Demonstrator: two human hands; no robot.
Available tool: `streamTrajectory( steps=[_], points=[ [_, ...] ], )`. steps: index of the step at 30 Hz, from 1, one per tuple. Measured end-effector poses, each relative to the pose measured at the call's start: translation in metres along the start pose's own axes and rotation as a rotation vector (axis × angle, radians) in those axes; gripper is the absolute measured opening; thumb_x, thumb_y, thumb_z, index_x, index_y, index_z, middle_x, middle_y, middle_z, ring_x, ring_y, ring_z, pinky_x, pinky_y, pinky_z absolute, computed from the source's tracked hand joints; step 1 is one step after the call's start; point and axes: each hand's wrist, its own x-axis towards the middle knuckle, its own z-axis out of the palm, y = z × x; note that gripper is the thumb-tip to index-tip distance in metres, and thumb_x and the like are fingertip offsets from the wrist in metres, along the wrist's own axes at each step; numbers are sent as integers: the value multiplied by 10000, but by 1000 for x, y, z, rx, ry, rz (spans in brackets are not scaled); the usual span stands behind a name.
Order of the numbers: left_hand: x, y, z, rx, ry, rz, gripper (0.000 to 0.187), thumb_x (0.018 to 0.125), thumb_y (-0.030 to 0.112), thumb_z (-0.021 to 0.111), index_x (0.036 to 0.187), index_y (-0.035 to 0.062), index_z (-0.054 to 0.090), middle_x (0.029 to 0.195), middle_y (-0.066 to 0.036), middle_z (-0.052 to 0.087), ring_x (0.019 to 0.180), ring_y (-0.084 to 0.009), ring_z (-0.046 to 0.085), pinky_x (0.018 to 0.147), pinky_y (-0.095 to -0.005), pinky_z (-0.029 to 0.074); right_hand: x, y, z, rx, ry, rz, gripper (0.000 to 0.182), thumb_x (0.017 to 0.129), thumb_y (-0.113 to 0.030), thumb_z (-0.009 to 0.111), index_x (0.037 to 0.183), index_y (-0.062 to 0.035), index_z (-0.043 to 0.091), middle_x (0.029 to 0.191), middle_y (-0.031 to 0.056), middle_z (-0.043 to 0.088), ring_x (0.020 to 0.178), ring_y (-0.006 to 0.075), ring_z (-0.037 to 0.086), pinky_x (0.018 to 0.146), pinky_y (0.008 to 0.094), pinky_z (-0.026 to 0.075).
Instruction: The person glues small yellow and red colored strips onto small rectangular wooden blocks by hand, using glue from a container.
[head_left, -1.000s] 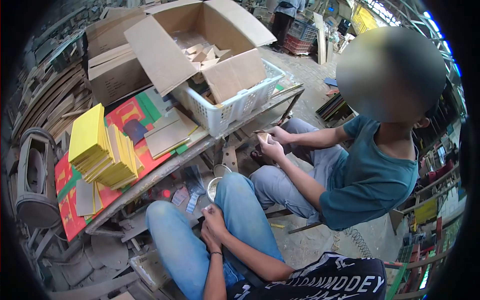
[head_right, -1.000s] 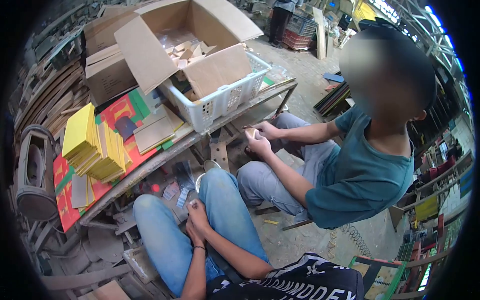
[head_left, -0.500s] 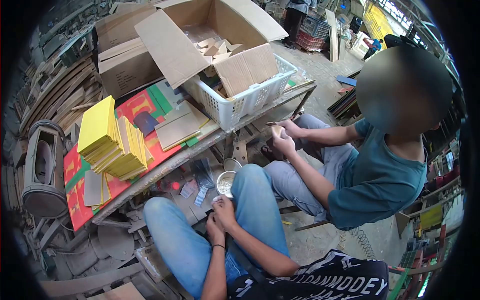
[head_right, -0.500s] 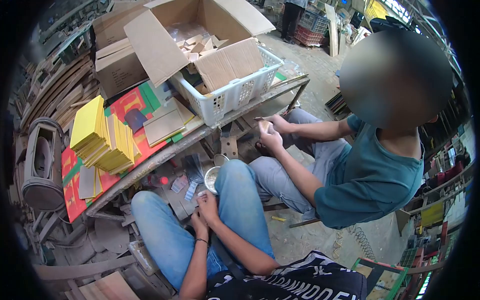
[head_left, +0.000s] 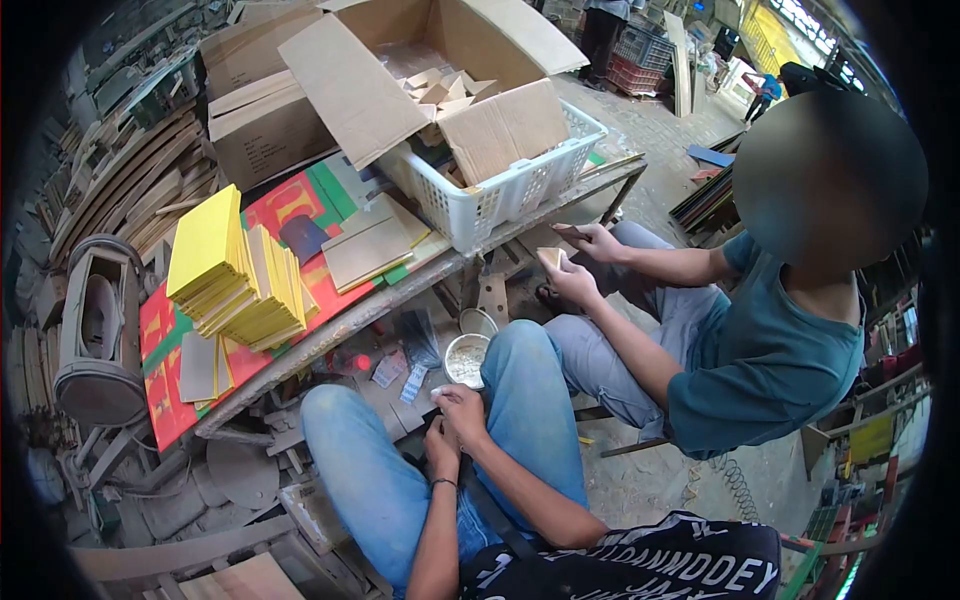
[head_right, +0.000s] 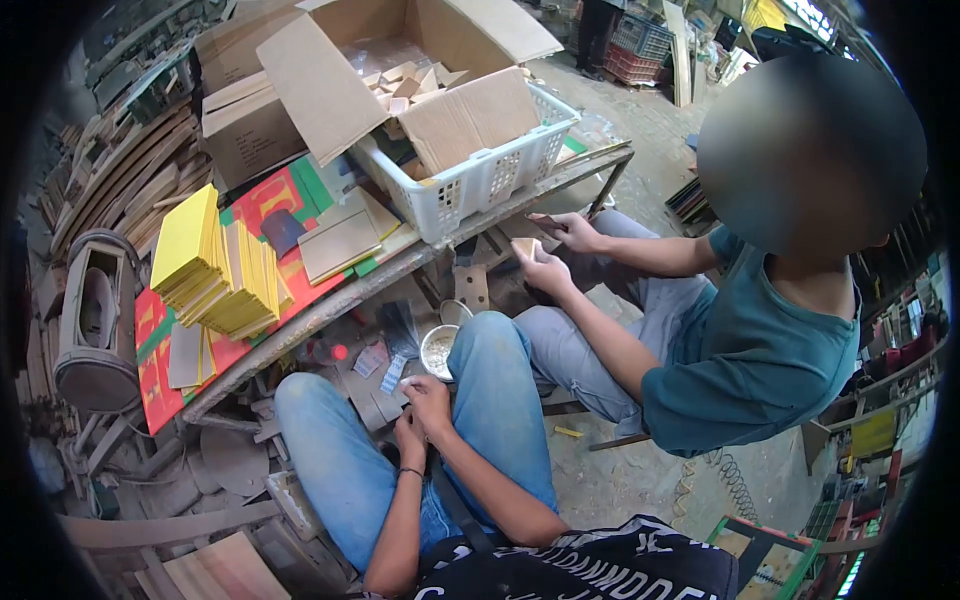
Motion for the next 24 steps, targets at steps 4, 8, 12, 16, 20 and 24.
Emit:
streamTrajectory(
  steps=[4, 8, 12, 16, 20, 24],
  points=[
    [-3, -1, -4, -70, 37, 44, 367, 907, 348, 544, 969, -2, 635, 897, -277, 650, 865, -455, 622, 728, -462, 468, -3, 4, 4, -106, -2, -83, 143, 778, -61, 722, 892, 22, 700, 896, 122, 677, 812, 189, 654, 750, 294, 510],
    [0, 0, -5, -60, -8, 2, 332, 906, 307, 540, 960, -7, 634, 874, -266, 655, 837, -417, 642, 712, -446, 469, 1, 1, 0, -40, -32, -7, 100, 789, -48, 696, 844, 36, 697, 927, 115, 665, 839, 188, 663, 778, 289, 516],
    [-4, -3, -3, -49, 8, 9, 383, 918, 352, 507, 993, 0, 635, 887, -253, 667, 829, -392, 654, 716, -428, 477, -2, 9, 4, 69, -94, 68, 110, 883, -51, 596, 928, 30, 654, 814, 81, 658, 797, 158, 658, 724, 281, 525],
    [-3, 1, -4, -134, 33, -22, 415, 918, 361, 510, 1031, -18, 636, 914, -264, 674, 839, -359, 670, 730, -416, 484, -7, -2, 10, 94, -89, 9, 98, 923, -90, 573, 917, 7, 584, 761, 57, 623, 679, 105, 597, 581, 251, 470],
    [-2, 1, -4, -108, -35, -80, 435, 924, 355, 522, 1150, 0, 631, 935, -248, 688, 835, -319, 679, 733, -399, 496, -7, -14, 1, 146, -75, 108, 110, 924, -109, 595, 919, 1, 595, 745, 53, 609, 641, 107, 584, 541, 243, 446],
    [7, -27, 3, 93, -43, -49, 495, 905, 396, 546, 1227, 24, 604, 974, -273, 673, 912, -365, 676, 755, -419, 506, -12, -9, 5, 25, -86, 46, 101, 880, -88, 638, 895, 5, 600, 746, 61, 621, 632, 108, 583, 561, 252, 470]
  ],
)
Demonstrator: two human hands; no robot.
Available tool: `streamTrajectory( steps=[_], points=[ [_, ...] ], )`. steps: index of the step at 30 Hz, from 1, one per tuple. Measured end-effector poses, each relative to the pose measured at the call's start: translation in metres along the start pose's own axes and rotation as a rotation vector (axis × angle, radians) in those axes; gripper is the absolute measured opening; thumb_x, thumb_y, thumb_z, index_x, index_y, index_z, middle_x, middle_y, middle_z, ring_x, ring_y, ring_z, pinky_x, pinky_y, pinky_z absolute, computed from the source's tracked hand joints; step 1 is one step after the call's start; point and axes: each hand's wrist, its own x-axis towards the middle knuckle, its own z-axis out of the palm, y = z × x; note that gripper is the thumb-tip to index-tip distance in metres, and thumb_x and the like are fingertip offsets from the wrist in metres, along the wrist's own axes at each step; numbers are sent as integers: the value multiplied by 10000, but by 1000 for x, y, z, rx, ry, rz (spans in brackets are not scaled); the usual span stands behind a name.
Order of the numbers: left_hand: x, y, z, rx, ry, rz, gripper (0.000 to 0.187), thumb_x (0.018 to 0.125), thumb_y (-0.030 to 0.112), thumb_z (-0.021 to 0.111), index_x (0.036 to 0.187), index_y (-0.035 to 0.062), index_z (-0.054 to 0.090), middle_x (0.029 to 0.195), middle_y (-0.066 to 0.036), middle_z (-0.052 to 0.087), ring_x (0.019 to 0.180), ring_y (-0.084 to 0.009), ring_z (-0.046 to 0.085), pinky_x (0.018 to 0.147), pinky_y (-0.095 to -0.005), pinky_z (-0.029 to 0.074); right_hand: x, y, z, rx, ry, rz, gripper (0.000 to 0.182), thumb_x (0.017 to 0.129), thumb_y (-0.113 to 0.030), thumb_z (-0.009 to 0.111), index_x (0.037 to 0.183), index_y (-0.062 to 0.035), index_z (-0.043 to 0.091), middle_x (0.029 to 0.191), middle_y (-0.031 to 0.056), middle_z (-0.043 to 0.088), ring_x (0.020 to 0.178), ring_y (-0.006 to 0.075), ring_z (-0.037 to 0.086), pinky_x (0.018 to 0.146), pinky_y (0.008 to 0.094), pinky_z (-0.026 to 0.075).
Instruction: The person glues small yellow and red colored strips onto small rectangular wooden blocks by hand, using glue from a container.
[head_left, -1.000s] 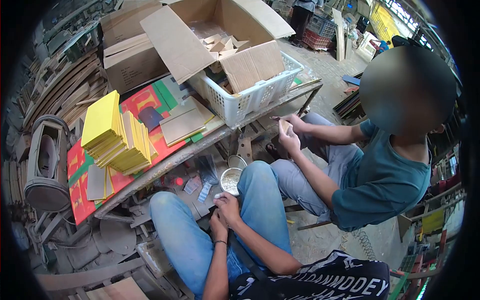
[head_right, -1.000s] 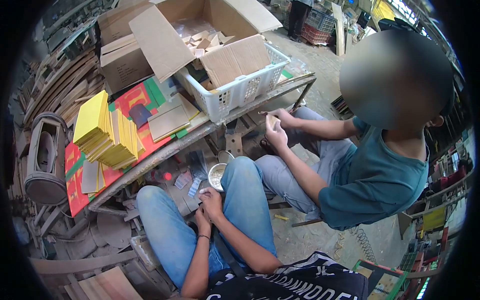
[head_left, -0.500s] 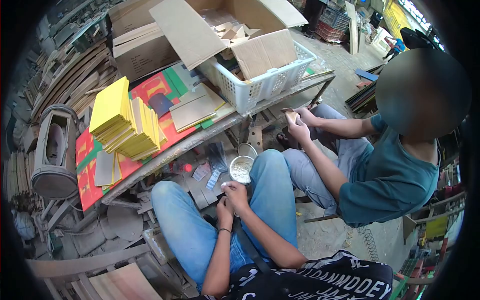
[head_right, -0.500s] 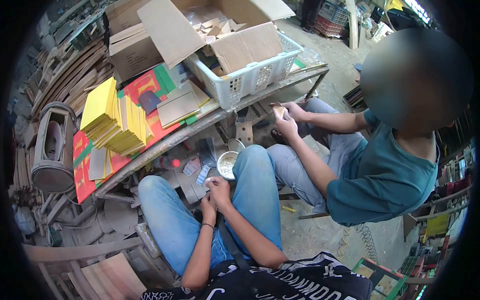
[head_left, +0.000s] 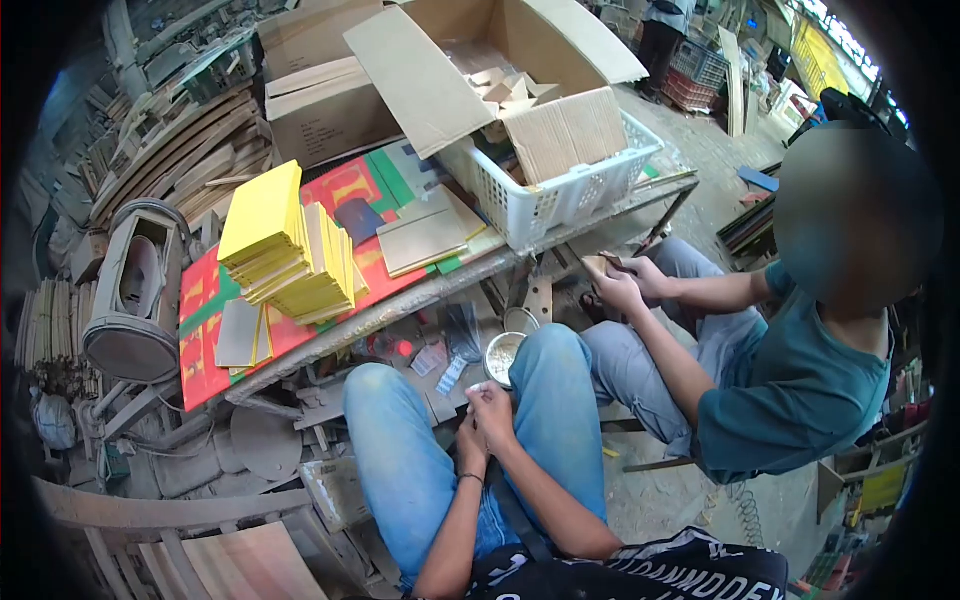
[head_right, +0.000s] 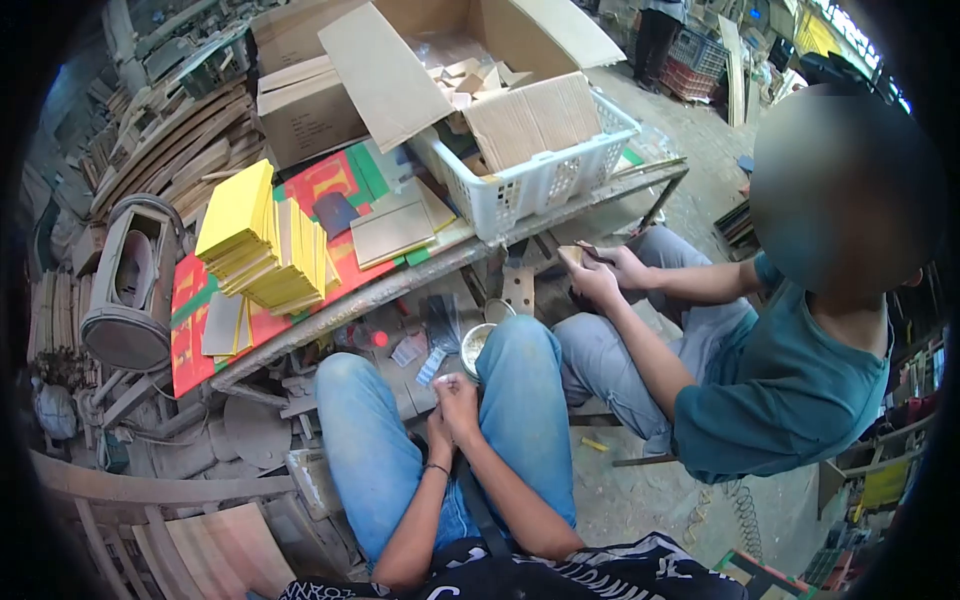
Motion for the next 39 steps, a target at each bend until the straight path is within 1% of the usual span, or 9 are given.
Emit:
streamTrajectory(
  steps=[4, 8, 12, 19, 22, 26, 30, 36, 39],
  points=[
    [-1, 6, -2, -169, 6, -33, 490, 899, 414, 544, 1266, 94, 601, 1052, -283, 652, 974, -422, 642, 824, -457, 494, 5, 0, 2, 30, -4, 14, 107, 846, -77, 684, 850, 2, 613, 730, 54, 634, 630, 100, 578, 579, 251, 477],
    [-5, 11, 0, -184, -33, -83, 468, 907, 405, 531, 1270, 119, 603, 1069, -280, 646, 989, -440, 626, 841, -475, 487, 5, -5, -5, 68, -1, 17, 142, 900, -131, 647, 811, -32, 599, 652, 13, 570, 498, 61, 469, 438, 219, 340],
    [0, 14, -2, 141, -33, -104, 469, 907, 409, 531, 1254, 102, 606, 1063, -268, 650, 995, -437, 623, 843, -464, 490, -2, -9, 1, 41, -44, 57, 272, 962, -214, 565, 758, -36, 591, 593, 7, 537, 486, 58, 447, 435, 226, 323],
    [-9, 36, -18, -165, -48, -93, 235, 910, 216, 546, 992, 35, 671, 903, -204, 682, 859, -325, 674, 767, -383, 505, 22, 17, -15, -107, 45, -56, 312, 949, -260, 578, 708, -66, 540, 573, -7, 472, 459, 85, 424, 409, 251, 322],
    [-13, 30, -13, -224, 40, -55, 236, 917, 209, 535, 991, 28, 666, 930, -214, 680, 870, -345, 670, 769, -388, 504, 3, -13, -16, 174, -59, 96, 112, 903, -133, 628, 917, -46, 560, 647, -11, 506, 543, 57, 425, 436, 256, 316],
    [-11, 23, -6, -266, 172, -51, 238, 908, 204, 530, 971, 17, 663, 910, -232, 674, 870, -375, 667, 755, -419, 504, -5, -15, 0, 49, -165, -14, 180, 896, -147, 660, 1039, -56, 601, 646, -43, 497, 493, 31, 404, 428, 203, 293],
    [-6, 21, -10, -285, 286, -92, 244, 892, 203, 544, 899, -13, 658, 886, -254, 659, 859, -401, 645, 756, -447, 491, 0, -22, -12, 35, -262, 149, 283, 923, -238, 655, 707, -94, 544, 579, -40, 455, 470, 43, 414, 414, 205, 308],
    [-26, 51, -17, -155, 436, 29, 240, 906, 178, 505, 898, -48, 585, 898, -275, 618, 874, -428, 587, 813, -475, 452, 5, 18, -17, -56, -96, 96, 132, 906, -135, 636, 817, -45, 598, 649, -12, 516, 532, 64, 462, 452, 213, 354],
    [-36, 63, -25, -115, 420, 1, 232, 910, 168, 485, 972, -44, 551, 930, -286, 598, 918, -425, 574, 840, -474, 437, 11, 44, -20, -222, -86, -189, 71, 888, -87, 613, 910, -20, 623, 737, 31, 620, 630, 100, 536, 582, 261, 445]
  ],
)
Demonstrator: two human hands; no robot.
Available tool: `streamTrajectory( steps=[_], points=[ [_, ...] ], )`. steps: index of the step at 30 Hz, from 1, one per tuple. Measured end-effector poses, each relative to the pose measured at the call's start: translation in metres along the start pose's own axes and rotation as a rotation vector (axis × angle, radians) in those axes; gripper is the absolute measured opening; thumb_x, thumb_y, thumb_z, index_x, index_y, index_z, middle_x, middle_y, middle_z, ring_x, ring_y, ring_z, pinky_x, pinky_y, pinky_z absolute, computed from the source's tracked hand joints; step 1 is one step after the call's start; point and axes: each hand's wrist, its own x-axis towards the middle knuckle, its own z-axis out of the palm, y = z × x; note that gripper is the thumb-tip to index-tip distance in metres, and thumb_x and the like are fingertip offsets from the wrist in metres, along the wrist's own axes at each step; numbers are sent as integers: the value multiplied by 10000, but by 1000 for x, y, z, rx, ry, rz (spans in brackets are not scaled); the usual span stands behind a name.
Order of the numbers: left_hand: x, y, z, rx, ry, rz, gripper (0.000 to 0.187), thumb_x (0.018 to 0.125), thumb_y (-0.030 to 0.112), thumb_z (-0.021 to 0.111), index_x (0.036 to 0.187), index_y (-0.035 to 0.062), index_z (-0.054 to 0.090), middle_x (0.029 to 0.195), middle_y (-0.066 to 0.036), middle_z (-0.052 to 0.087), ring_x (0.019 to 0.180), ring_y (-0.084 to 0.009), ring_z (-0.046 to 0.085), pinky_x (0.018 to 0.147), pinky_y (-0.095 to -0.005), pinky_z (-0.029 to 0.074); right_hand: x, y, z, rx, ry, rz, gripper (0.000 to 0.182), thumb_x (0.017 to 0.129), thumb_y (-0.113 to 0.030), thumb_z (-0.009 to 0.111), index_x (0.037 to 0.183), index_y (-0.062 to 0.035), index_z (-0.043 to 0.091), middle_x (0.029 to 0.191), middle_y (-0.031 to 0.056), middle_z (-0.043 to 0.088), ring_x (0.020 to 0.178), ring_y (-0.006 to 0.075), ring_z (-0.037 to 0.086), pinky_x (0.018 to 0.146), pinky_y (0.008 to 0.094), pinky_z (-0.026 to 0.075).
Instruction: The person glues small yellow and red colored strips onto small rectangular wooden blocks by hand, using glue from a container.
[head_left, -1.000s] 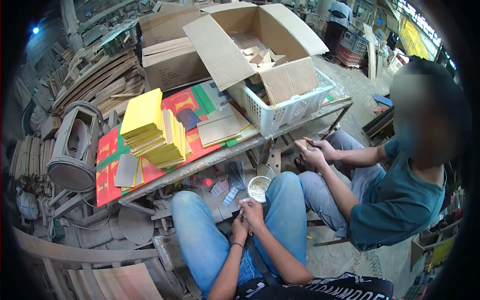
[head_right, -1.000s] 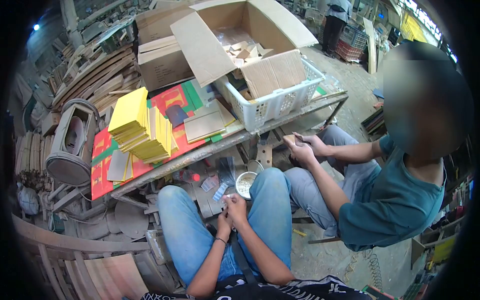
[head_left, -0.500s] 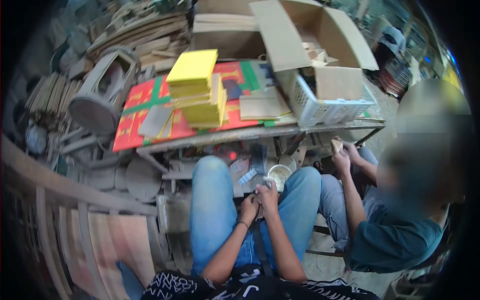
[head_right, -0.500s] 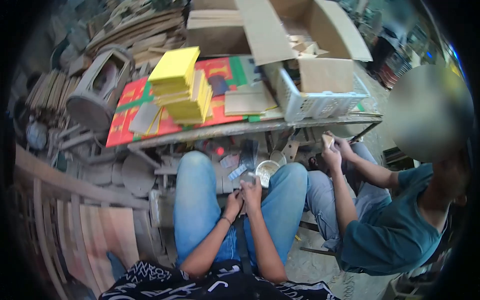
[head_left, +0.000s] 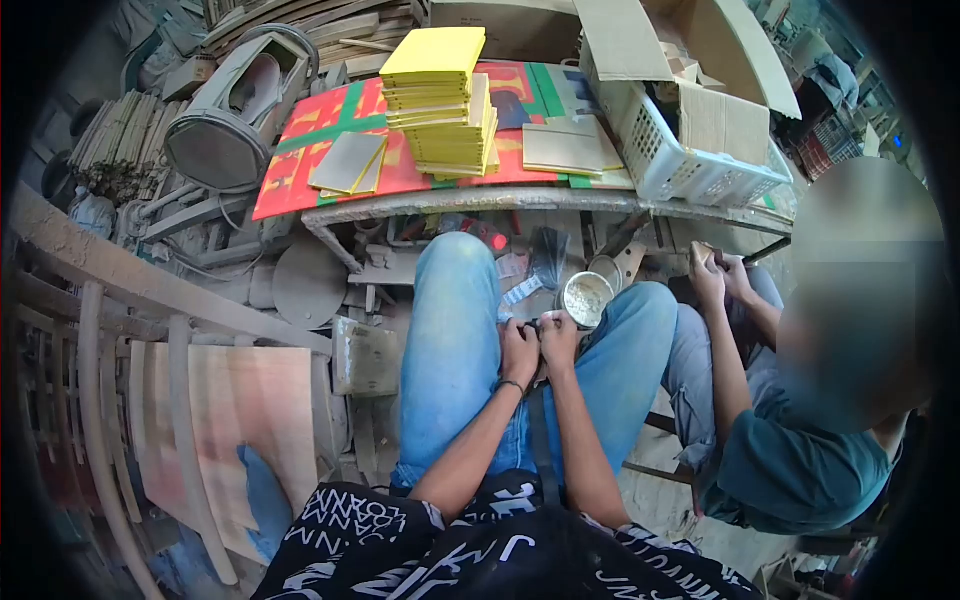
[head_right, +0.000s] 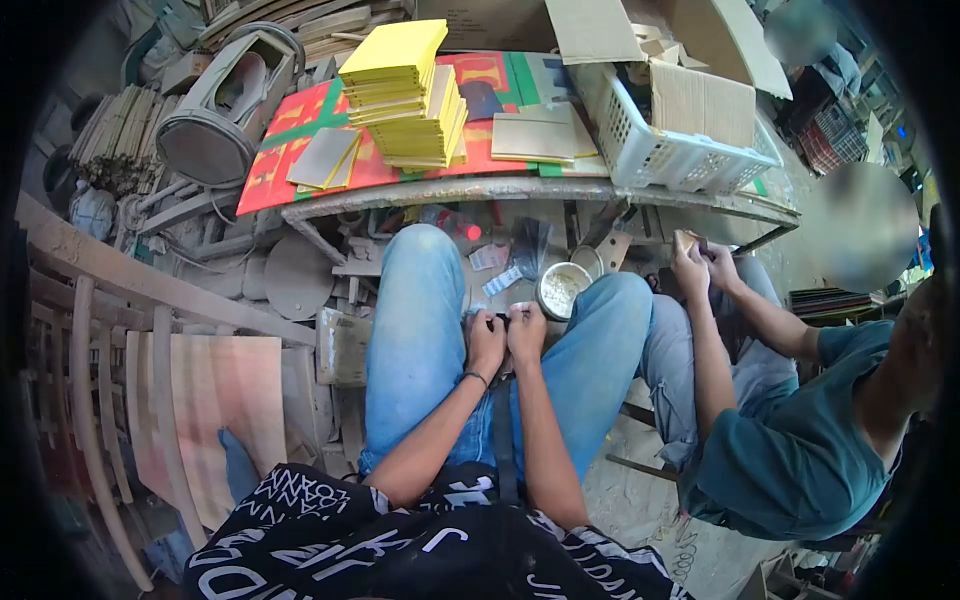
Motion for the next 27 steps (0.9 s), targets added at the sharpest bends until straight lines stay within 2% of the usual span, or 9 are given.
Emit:
streamTrajectory(
  steps=[3, 5, 7, 9, 11, 17, 19, 22, 27],
  points=[
    [-6, -11, 4, 43, 9, 14, 244, 903, 161, 491, 1007, -56, 530, 1024, -307, 569, 978, -436, 554, 873, -477, 432, -10, -15, -2, -273, 0, 48, 230, 921, -164, 543, 807, 13, 634, 670, 81, 629, 630, 142, 587, 601, 311, 466],
    [-10, -23, 5, 313, -43, 135, 262, 866, 196, 547, 989, -35, 575, 1080, -284, 534, 1044, -449, 500, 908, -486, 410, -11, -14, 0, -401, 19, -119, 324, 923, -224, 541, 749, 37, 623, 601, 117, 591, 583, 184, 585, 588, 360, 456],
    [-12, -28, 6, 336, -63, 116, 290, 877, 217, 540, 1009, -38, 579, 1093, -293, 537, 1060, -456, 497, 924, -499, 403, -20, -32, -3, -402, 23, -110, 362, 904, -254, 567, 772, 79, 619, 672, 274, 578, 617, 367, 614, 629, 471, 445],
    [-12, -28, 5, 357, -82, 104, 318, 887, 238, 532, 1030, -40, 584, 1106, -303, 540, 1075, -463, 495, 941, -512, 396, -26, -45, -5, -349, 46, -9, 391, 892, -253, 613, 682, 75, 581, 599, 236, 549, 546, 283, 548, 589, 440, 428],
    [-14, -28, 3, 371, -79, 128, 367, 898, 283, 515, 1061, -38, 588, 1120, -325, 537, 1085, -475, 494, 973, -542, 370, -30, -45, -6, -281, 59, -26, 348, 887, -233, 637, 667, 28, 569, 562, 97, 558, 524, 146, 484, 550, 342, 422],
    [-18, -22, -7, 360, 10, 61, 424, 901, 299, 523, 1102, -71, 563, 1169, -376, 504, 1106, -500, 496, 1013, -521, 360, -36, -36, -5, -243, 164, -144, 235, 854, -192, 676, 741, 5, 613, 646, 107, 636, 580, 138, 563, 578, 323, 454],
    [-18, -22, -8, 220, 48, -65, 446, 893, 280, 523, 1136, -95, 532, 1185, -400, 492, 1115, -521, 488, 1030, -526, 345, -38, -37, -7, -235, 166, -95, 229, 857, -185, 677, 750, 0, 594, 644, 87, 611, 577, 134, 535, 575, 319, 442],
    [-14, -27, -8, 234, 90, -75, 456, 888, 244, 505, 1162, -120, 507, 1217, -403, 487, 1156, -517, 474, 1052, -509, 332, -41, -45, -9, -144, 210, -99, 262, 875, -171, 662, 716, -10, 532, 594, 39, 502, 567, 125, 453, 570, 321, 414],
    [13, -73, 9, 230, 123, -50, 485, 863, 228, 510, 1191, -129, 503, 1234, -398, 501, 1198, -468, 487, 1064, -453, 349, -31, -19, -12, -116, 270, -166, 303, 925, -201, 600, 705, -7, 525, 590, 51, 501, 561, 127, 435, 551, 334, 390]
  ],
)
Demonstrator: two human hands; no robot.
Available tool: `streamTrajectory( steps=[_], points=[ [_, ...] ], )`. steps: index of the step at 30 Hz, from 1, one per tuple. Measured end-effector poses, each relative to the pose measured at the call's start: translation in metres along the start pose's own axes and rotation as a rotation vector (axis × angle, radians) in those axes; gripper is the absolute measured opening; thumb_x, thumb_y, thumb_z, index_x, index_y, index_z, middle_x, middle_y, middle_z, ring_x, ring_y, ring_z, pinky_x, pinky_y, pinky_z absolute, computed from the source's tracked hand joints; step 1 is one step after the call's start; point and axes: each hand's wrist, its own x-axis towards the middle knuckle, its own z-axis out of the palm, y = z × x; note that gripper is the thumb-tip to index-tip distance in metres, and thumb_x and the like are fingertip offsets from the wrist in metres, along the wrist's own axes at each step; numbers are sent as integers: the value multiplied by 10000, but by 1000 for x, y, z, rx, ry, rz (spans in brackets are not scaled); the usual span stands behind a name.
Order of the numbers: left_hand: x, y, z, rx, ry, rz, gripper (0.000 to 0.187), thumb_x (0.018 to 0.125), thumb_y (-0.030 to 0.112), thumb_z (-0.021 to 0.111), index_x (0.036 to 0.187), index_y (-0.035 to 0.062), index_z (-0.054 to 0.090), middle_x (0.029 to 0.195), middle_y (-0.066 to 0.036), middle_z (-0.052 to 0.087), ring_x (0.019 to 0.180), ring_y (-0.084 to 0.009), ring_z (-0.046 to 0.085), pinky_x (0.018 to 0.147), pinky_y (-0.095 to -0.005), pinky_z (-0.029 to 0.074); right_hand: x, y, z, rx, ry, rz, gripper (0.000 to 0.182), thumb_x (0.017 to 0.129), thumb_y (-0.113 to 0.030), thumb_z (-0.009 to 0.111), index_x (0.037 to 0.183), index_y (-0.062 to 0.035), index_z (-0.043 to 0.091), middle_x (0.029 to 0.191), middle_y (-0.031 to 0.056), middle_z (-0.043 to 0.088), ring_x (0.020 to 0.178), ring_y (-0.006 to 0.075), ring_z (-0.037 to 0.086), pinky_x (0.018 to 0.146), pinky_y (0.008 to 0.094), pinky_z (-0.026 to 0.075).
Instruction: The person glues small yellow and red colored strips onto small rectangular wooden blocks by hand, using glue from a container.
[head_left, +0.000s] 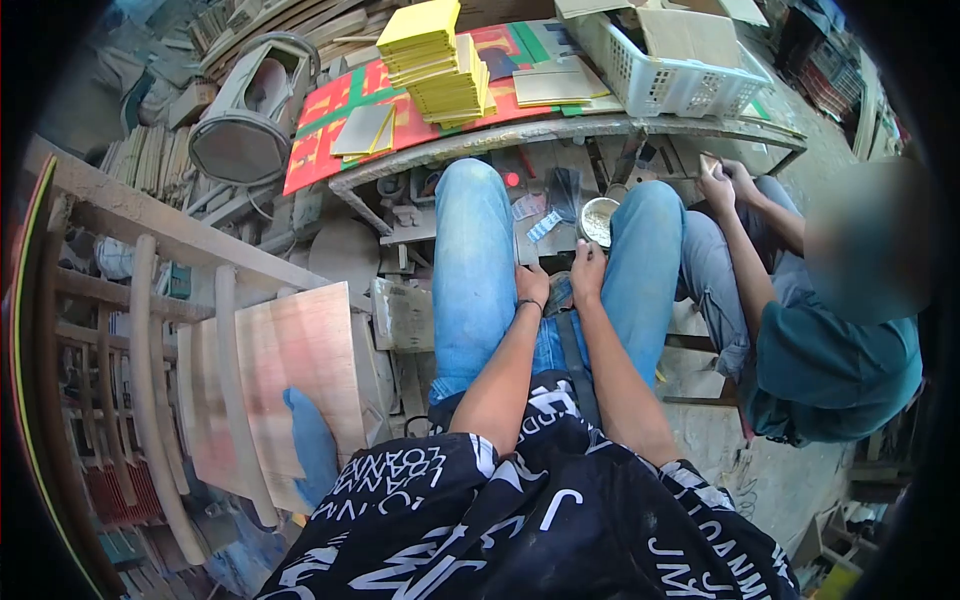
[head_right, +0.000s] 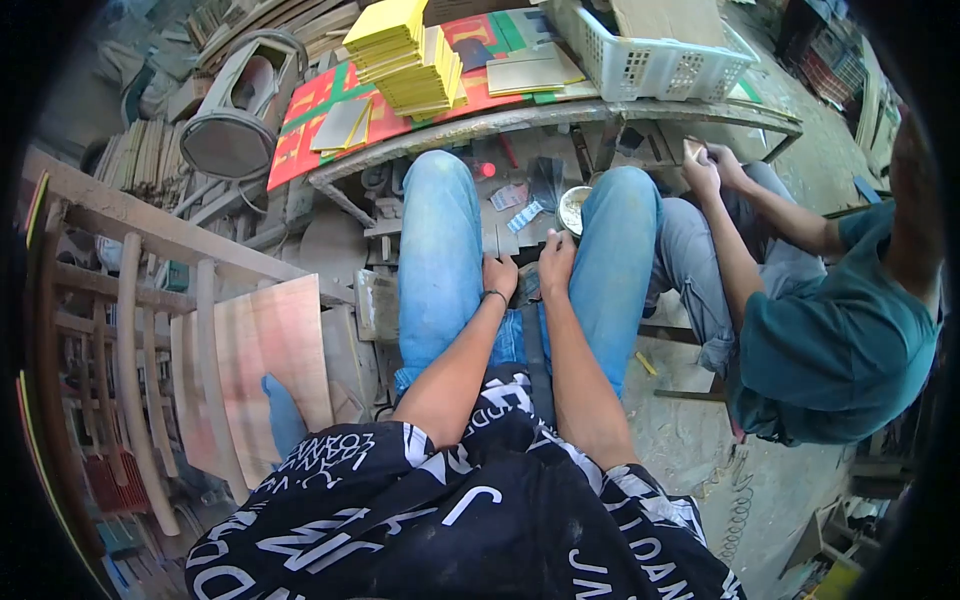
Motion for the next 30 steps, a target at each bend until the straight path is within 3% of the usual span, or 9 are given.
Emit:
streamTrajectory(
  steps=[4, 10, 13, 17, 20, 22, 23, 26, 30],
  points=[
    [12, 11, -8, 64, -182, -104, 545, 824, 264, 553, 1177, -149, 521, 1227, -392, 520, 1196, -441, 515, 1052, -432, 378, 7, 4, -4, 9, -112, 56, 367, 959, -231, 542, 687, 13, 511, 603, 94, 506, 575, 160, 452, 562, 360, 390],
    [2, 32, -29, 75, -204, -172, 570, 820, 264, 547, 1195, -164, 510, 1282, -367, 497, 1237, -429, 494, 1069, -415, 373, -3, 4, -2, -207, 43, 140, 103, 782, 3, 594, 849, 29, 521, 833, 217, 595, 840, 352, 597, 827, 420, 448],
    [28, 8, -13, -21, -301, -179, 640, 844, 291, 528, 1289, -159, 431, 1370, -355, 431, 1289, -426, 446, 1107, -417, 334, -5, -21, -10, -230, -28, 242, 347, 653, 115, 500, 988, 24, 504, 1004, 246, 570, 1027, 383, 560, 936, 395, 409],
    [35, 23, -13, -74, -221, -355, 708, 850, 356, 511, 1361, -115, 375, 1417, -338, 388, 1327, -416, 405, 1132, -424, 293, -2, -25, -12, -290, -68, 281, 361, 674, 108, 518, 1025, 26, 499, 1056, 249, 581, 1080, 391, 555, 971, 397, 399],
    [39, 24, -16, -116, -101, -396, 689, 853, 369, 523, 1315, -130, 418, 1410, -350, 390, 1302, -438, 427, 1062, -474, 362, 1, -23, -12, -289, -143, 341, 528, 700, 98, 521, 1221, 28, 468, 1257, 271, 536, 1245, 388, 482, 1069, 376, 342],
    [52, 11, -16, -128, -342, -311, 685, 848, 369, 532, 1331, -103, 417, 1412, -317, 414, 1272, -425, 460, 1078, -475, 331, 3, -21, -9, -333, -92, 350, 742, 721, 87, 529, 1425, 0, 312, 1440, 265, 401, 1378, 362, 351, 1143, 347, 258],
    [58, 7, -12, -121, -344, -306, 685, 848, 369, 532, 1331, -103, 417, 1412, -317, 414, 1272, -425, 460, 1078, -475, 331, 5, -31, -14, -315, -167, 409, 896, 718, 88, 536, 1510, -33, 135, 1516, 241, 297, 1422, 337, 277, 1170, 329, 207],
    [82, -10, -1, -115, -348, -392, 657, 847, 355, 539, 1340, -64, 429, 1400, -270, 455, 1275, -414, 451, 1084, -477, 309, 5, -60, -26, -415, -194, 429, 843, 766, 33, 581, 1489, 10, 149, 1527, 256, 256, 1429, 338, 250, 1180, 330, 184],
    [118, -38, 29, -263, -436, -380, 625, 929, 412, 379, 1364, -33, 434, 1400, -247, 468, 1247, -446, 475, 1045, -479, 381, 13, -53, -23, -409, -175, 432, 819, 777, 28, 580, 1486, 18, 170, 1538, 246, 242, 1441, 317, 230, 1183, 316, 163]
  ],
)
